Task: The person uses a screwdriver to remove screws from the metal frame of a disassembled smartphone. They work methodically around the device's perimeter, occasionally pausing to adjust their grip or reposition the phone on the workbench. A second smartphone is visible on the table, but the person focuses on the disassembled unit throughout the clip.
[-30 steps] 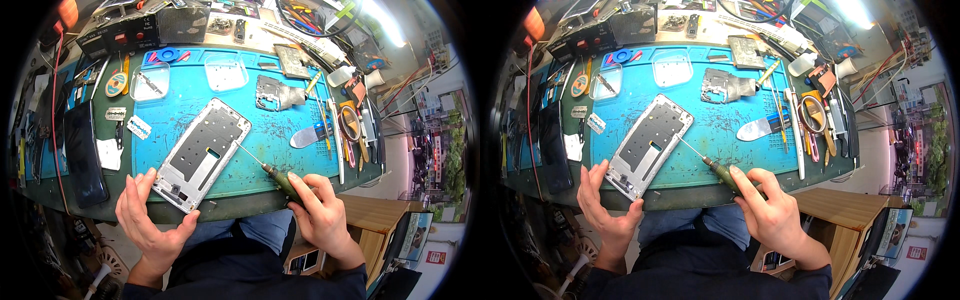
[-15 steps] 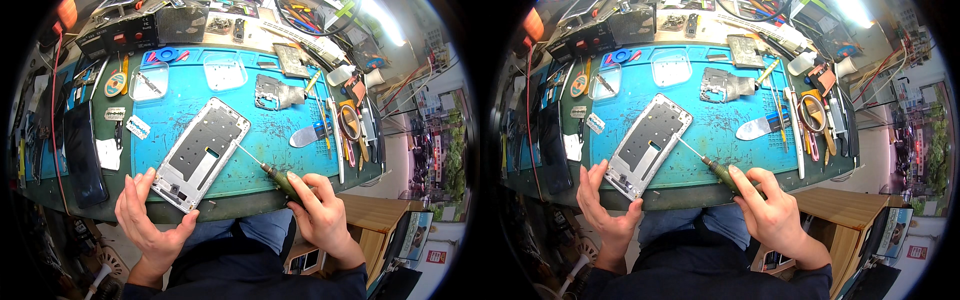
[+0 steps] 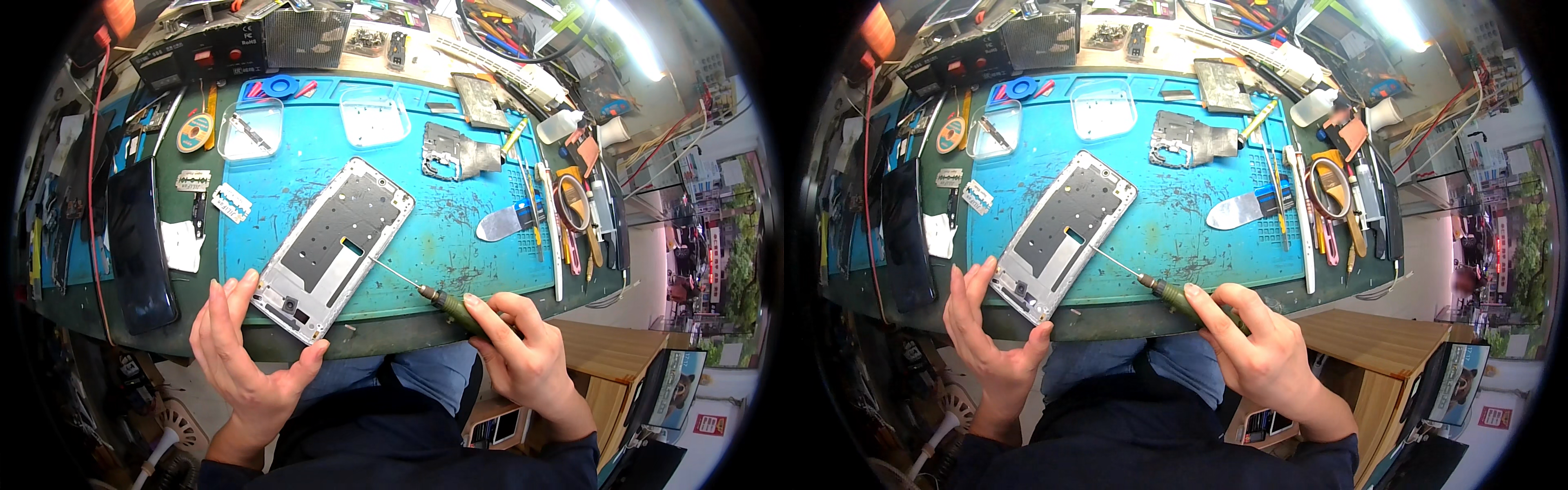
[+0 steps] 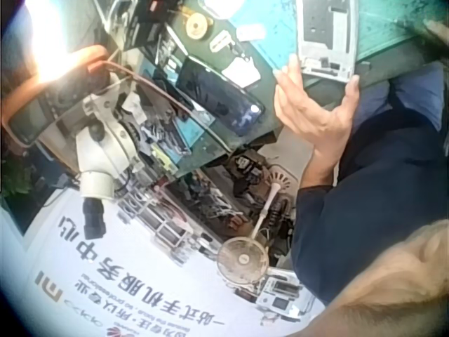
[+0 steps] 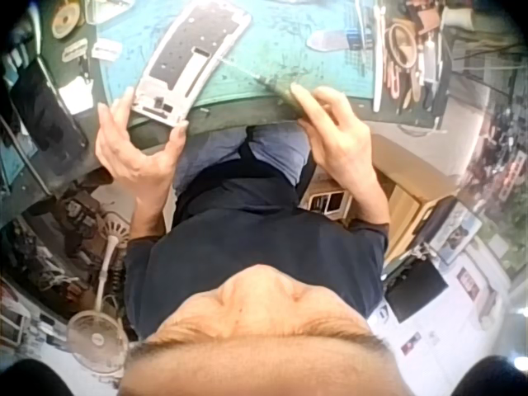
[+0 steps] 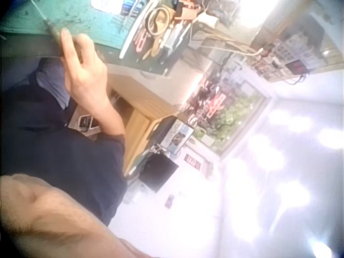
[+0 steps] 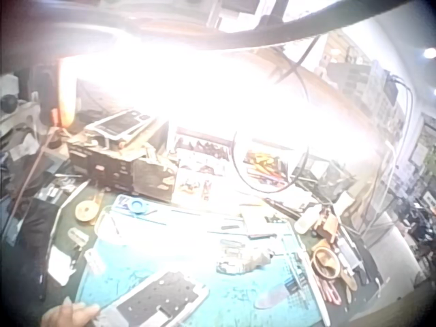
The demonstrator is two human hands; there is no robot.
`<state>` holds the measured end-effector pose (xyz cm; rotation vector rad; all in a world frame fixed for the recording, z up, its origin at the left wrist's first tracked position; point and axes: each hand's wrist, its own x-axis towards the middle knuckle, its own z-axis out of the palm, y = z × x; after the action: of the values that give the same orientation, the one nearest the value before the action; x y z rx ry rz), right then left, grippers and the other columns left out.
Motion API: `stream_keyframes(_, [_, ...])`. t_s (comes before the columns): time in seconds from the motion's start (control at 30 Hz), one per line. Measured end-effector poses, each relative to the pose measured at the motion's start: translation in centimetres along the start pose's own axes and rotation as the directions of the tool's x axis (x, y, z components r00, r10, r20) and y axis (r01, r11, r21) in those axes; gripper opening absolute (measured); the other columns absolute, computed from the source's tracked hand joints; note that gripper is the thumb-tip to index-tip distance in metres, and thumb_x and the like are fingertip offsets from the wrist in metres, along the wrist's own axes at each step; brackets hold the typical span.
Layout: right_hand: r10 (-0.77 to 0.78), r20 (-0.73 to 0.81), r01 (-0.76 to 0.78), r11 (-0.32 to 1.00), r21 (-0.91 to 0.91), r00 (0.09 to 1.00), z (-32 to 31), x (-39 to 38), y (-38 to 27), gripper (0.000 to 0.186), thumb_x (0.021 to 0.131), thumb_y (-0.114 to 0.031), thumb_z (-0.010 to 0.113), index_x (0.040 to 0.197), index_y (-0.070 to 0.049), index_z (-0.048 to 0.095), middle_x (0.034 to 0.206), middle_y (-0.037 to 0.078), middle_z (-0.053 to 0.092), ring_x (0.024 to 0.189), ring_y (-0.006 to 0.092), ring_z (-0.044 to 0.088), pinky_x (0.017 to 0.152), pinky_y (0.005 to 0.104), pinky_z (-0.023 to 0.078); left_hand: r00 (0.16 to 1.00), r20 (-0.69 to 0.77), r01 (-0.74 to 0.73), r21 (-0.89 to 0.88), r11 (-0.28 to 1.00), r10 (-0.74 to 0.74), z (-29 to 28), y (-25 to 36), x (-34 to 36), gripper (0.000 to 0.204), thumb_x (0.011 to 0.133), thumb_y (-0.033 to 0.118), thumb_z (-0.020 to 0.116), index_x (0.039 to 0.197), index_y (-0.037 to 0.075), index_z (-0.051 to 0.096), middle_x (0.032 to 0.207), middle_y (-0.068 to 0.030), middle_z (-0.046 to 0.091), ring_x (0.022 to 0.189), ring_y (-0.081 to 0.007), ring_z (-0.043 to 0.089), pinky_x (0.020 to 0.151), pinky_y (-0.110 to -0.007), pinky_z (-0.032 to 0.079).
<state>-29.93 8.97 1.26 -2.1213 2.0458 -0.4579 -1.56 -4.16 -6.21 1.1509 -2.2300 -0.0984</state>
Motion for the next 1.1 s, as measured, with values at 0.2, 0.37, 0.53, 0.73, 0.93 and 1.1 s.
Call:
stream_keyframes(0.2, [-0.037,-0.007,0.037,0.999,-0.014,0.999,0.0,0.13,0.15,0.063,0.08,-0.003,0.083,0.141,-0.008,0.069,0.113,0.009,0.063,0.08,0.0235,0.069,0.065,0.0354,0.057,1.0,-0.004,-0.014,0.002,1.0,0.014,-0.02,-0.09,-0.01,0.107,0.095,0.064,0.073,0.158,-0.013,0.034,0.137,-0.0195,0.07,0.125,-0.0342,0.061,0.11,-0.051,0.042])
stream_keyframes(0.37, [-0.062,-0.02,0.061,0.998,-0.031,0.998,0.01,0.15,0.21,0.059,0.082,-0.004,0.082,0.14,-0.007,0.069,0.113,0.009,0.063,0.08,0.0234,0.069,0.064,0.0352,0.057,1.0,0.001,-0.012,0.0,1.0,0.012,-0.09,-0.06,0.01,0.107,0.095,0.063,0.073,0.158,-0.014,0.033,0.137,-0.0194,0.07,0.125,-0.0342,0.061,0.111,-0.051,0.041])
stream_keyframes(0.53, [-0.05,-0.017,0.05,0.998,-0.03,0.999,0.06,0.01,0.31,0.057,0.084,-0.003,0.081,0.14,-0.007,0.07,0.113,0.009,0.063,0.079,0.0233,0.069,0.064,0.0352,0.057,1.0,0.004,-0.007,-0.005,1.0,0.007,-0.11,0.06,0.07,0.108,0.095,0.064,0.073,0.158,-0.014,0.033,0.138,-0.0192,0.07,0.126,-0.0341,0.061,0.111,-0.05,0.041])
stream_keyframes(0.73, [-0.059,-0.026,0.058,0.998,-0.03,0.998,0.06,0.02,0.36,0.056,0.085,-0.003,0.081,0.139,-0.007,0.07,0.113,0.009,0.064,0.079,0.0231,0.069,0.064,0.0347,0.057,1.0,0.002,-0.005,-0.012,1.0,0.005,0.05,0.05,-0.04,0.109,0.094,0.064,0.074,0.159,-0.014,0.033,0.138,-0.019,0.069,0.126,-0.0338,0.061,0.111,-0.051,0.041])
stream_keyframes(0.93, [-0.068,-0.006,0.067,0.997,-0.033,0.998,-0.09,0.42,-0.04,0.055,0.085,-0.002,0.079,0.139,-0.007,0.07,0.113,0.008,0.064,0.08,0.023,0.069,0.065,0.035,0.057,1.0,0.006,0.002,-0.002,1.0,-0.002,-0.18,-0.25,-0.18,0.109,0.094,0.064,0.075,0.159,-0.013,0.033,0.138,-0.0188,0.069,0.126,-0.0337,0.062,0.111,-0.051,0.041])
stream_keyframes(1.1, [-0.072,-0.011,0.072,0.997,-0.011,0.997,0.31,0.31,0.05,0.057,0.084,-0.002,0.078,0.14,-0.008,0.069,0.114,0.009,0.064,0.082,0.0245,0.07,0.067,0.0358,0.058,1.0,0.018,0.01,0.007,1.0,-0.01,-0.32,-0.48,-0.1,0.107,0.093,0.063,0.075,0.159,-0.012,0.035,0.141,-0.0172,0.068,0.128,-0.0355,0.061,0.112,-0.05,0.04])
